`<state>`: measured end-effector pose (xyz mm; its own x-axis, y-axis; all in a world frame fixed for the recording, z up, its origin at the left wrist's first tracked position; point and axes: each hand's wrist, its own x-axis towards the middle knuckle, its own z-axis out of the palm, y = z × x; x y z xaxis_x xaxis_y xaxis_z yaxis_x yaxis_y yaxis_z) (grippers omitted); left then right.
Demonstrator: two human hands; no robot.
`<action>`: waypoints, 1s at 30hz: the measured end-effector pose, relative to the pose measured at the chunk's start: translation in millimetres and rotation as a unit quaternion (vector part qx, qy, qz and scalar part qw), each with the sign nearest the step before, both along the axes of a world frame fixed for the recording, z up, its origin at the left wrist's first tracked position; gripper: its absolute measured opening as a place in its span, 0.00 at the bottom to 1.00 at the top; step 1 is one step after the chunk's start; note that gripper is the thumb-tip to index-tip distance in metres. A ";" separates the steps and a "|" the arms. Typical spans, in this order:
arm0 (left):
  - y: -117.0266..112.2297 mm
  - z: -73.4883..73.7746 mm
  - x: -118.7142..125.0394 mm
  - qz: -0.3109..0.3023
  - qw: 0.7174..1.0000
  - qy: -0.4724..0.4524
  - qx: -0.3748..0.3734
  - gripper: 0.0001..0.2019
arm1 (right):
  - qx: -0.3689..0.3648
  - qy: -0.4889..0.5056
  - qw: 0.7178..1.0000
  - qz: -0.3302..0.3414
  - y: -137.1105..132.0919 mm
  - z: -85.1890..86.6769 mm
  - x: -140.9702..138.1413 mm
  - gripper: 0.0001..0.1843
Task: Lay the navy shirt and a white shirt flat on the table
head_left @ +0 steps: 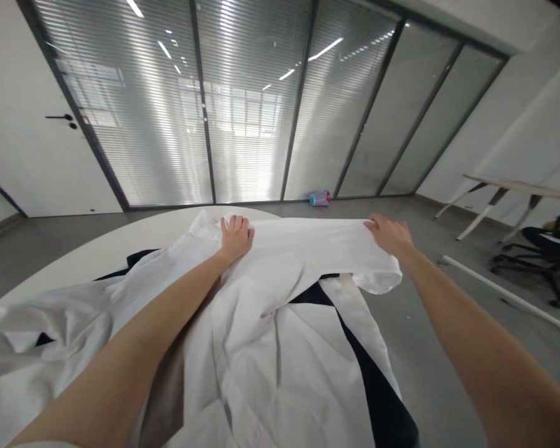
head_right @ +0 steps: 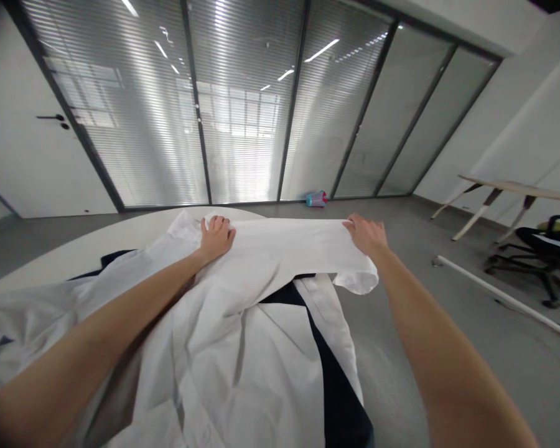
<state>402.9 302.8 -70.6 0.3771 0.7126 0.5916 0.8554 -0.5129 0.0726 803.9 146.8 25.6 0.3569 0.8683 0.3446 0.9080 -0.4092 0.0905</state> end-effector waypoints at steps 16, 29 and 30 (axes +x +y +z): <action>-41.8 35.9 -32.4 -0.079 0.988 -0.111 -0.075 0.15 | -0.020 0.237 0.955 0.176 -14.5 -19.4 -133.0 0.17; -317.1 72.5 -190.8 -0.288 0.894 0.049 -0.339 0.36 | -0.145 0.082 0.960 0.224 -143.8 -45.5 -216.0 0.20; -322.3 64.3 -193.9 -0.264 0.896 0.039 -0.354 0.38 | -0.135 0.079 0.964 0.214 -145.3 -47.2 -219.0 0.20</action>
